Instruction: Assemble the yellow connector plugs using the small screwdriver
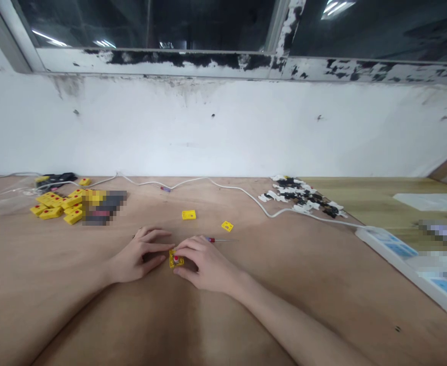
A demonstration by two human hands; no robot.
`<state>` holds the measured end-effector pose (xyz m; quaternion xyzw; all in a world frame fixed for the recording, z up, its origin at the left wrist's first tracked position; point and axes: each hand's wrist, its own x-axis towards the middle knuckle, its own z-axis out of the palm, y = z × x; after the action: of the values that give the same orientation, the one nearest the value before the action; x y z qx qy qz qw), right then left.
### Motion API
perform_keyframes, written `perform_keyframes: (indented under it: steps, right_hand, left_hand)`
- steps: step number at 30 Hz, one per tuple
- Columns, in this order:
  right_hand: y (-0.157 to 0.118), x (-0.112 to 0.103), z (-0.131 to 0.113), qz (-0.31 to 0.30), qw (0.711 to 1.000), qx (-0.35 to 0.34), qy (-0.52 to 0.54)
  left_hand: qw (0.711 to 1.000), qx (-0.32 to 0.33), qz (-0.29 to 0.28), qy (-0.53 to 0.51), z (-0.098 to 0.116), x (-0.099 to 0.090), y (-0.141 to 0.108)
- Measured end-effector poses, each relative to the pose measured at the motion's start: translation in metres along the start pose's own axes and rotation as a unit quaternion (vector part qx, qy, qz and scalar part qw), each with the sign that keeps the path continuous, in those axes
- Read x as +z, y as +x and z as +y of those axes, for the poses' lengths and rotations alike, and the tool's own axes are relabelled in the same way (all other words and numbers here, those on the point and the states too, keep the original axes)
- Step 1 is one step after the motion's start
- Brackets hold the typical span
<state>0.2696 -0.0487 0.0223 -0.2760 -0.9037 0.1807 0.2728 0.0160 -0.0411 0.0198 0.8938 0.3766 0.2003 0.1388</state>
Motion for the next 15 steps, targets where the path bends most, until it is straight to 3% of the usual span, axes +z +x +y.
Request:
perform_keyframes:
  steps: [4,9,12,15]
  right_hand:
    - [-0.001,-0.001,-0.001,-0.011,1.000,-0.003,-0.005]
    - [-0.001,-0.002,0.001,-0.016,1.000,-0.011,0.002]
    - [-0.002,-0.001,0.002,-0.015,1.000,-0.012,0.004]
    - [-0.003,-0.002,0.001,-0.014,1.000,-0.013,0.009]
  left_hand:
    - [1.000,-0.007,0.010,0.028,-0.021,-0.019,-0.002]
    - [0.995,-0.069,0.046,0.056,-0.073,-0.055,-0.015]
    - [0.997,-0.068,0.024,0.022,-0.091,-0.061,-0.022]
    - [0.998,-0.058,0.020,0.007,-0.093,-0.057,-0.022]
